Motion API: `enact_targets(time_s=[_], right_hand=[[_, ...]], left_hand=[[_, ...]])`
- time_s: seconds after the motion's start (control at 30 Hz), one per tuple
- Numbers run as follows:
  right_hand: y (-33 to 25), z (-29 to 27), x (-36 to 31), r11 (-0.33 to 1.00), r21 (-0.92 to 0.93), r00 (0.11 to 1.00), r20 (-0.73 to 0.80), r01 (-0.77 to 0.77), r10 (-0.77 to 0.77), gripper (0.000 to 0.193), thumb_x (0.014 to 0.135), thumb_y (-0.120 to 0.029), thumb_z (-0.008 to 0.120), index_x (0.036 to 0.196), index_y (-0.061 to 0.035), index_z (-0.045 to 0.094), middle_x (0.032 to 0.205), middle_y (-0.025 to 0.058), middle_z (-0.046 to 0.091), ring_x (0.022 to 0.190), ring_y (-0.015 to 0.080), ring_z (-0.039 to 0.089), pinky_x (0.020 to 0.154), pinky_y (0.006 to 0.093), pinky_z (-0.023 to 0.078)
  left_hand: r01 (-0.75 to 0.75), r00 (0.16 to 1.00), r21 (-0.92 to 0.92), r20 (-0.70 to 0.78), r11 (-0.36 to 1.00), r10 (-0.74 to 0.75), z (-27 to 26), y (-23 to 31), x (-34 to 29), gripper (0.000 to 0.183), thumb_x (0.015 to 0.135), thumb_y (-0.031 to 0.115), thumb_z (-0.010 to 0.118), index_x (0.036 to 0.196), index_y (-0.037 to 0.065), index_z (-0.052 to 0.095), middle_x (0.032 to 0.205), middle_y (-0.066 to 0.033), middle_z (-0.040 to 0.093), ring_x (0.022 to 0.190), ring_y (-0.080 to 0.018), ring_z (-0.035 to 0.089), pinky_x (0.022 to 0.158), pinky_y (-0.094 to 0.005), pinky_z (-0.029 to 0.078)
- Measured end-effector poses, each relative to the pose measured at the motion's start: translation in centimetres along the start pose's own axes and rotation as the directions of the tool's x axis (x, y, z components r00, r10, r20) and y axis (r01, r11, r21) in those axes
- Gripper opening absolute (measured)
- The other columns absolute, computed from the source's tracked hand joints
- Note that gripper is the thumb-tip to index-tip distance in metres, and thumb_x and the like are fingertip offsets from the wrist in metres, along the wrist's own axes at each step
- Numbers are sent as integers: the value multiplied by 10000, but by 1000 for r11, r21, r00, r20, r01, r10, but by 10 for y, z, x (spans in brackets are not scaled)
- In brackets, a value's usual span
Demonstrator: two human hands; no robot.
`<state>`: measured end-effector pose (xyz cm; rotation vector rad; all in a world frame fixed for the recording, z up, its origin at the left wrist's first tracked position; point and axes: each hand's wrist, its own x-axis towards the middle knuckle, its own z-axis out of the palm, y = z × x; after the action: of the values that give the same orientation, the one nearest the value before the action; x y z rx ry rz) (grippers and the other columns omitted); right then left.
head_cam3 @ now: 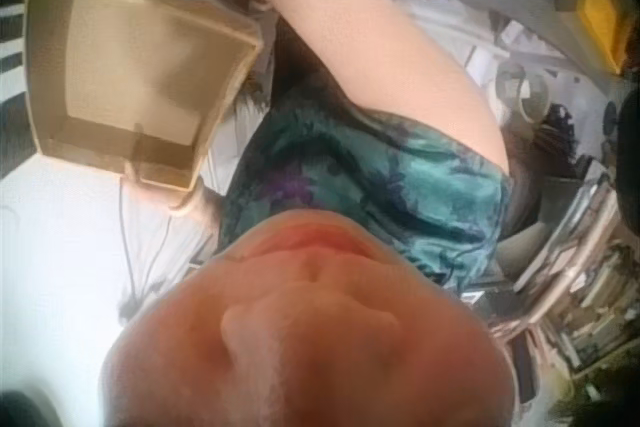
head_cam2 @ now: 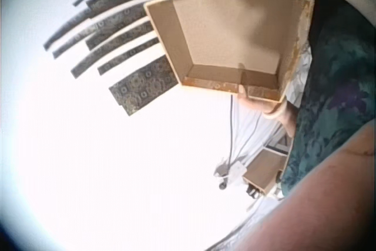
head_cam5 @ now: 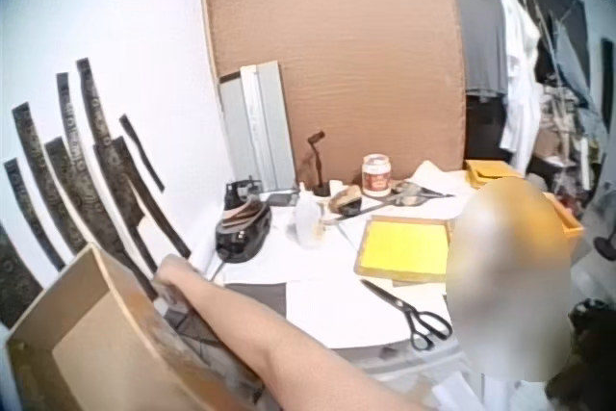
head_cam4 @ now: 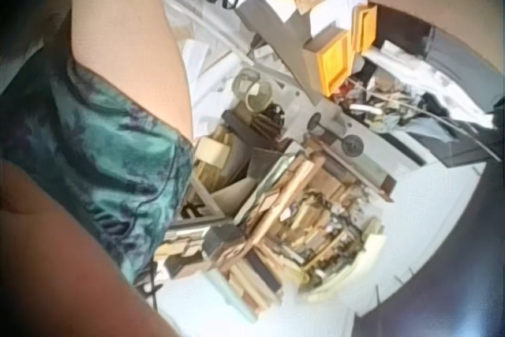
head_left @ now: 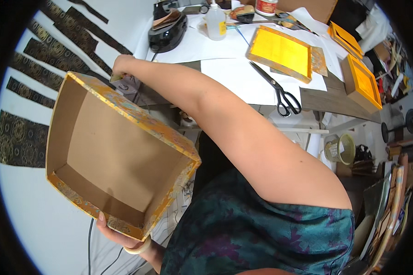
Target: The person uses a hot glue gun to apply glue to the edges of a cardboard box and then attaches a decorative lid. The person presses the lid onto the box to secure it and inspects the finished assembly.
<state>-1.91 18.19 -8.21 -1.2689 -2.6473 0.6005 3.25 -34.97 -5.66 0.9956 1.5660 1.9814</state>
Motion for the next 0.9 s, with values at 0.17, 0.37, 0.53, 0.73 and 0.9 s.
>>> enact_targets(time_s=[0.17,0.37,0.53,0.73,0.9], right_hand=[[63,-1,-77,958,270,961,-278,91,-13,450,868,-464,734,1044,-61,829,1057,190,801,1001,349,771,928,455,592],[273,-58,-287,950,308,545,-789,-50,284,523,890,-359,838,1289,-33,749,1259,210,757,1193,359,709,1091,450,527],[346,-125,-466,832,539,319,-772,-131,550,313,1020,-333,737,1166,-61,791,1088,87,803,1044,188,730,930,345,551],[249,-200,-567,878,375,269,-915,296,300,288,1113,-224,617,1233,-5,760,1232,104,777,1190,187,714,1089,343,522],[208,-206,-589,866,343,259,-930,364,260,345,1121,-210,554,1258,50,734,1259,182,758,1211,267,715,1109,389,524]], left_hand=[[-380,903,197,293,904,315,20,-36,7,582,1055,258,630,1553,72,394,1581,-233,453,1382,-395,552,1137,-544,488],[405,893,-229,308,885,-329,102,-38,33,516,1025,284,639,1446,5,530,1338,-166,649,1235,-310,646,1056,-455,535],[795,596,-334,584,507,-551,176,-107,73,459,1011,315,644,1374,35,616,1272,-118,701,1162,-269,678,1014,-431,563],[756,555,-158,669,635,-494,250,-171,136,501,1013,339,652,1406,31,603,1309,-112,699,1193,-266,684,1022,-425,566],[546,700,174,442,819,-561,278,-186,178,601,998,413,694,1444,17,621,1355,-140,697,1293,-260,640,1103,-398,498]])
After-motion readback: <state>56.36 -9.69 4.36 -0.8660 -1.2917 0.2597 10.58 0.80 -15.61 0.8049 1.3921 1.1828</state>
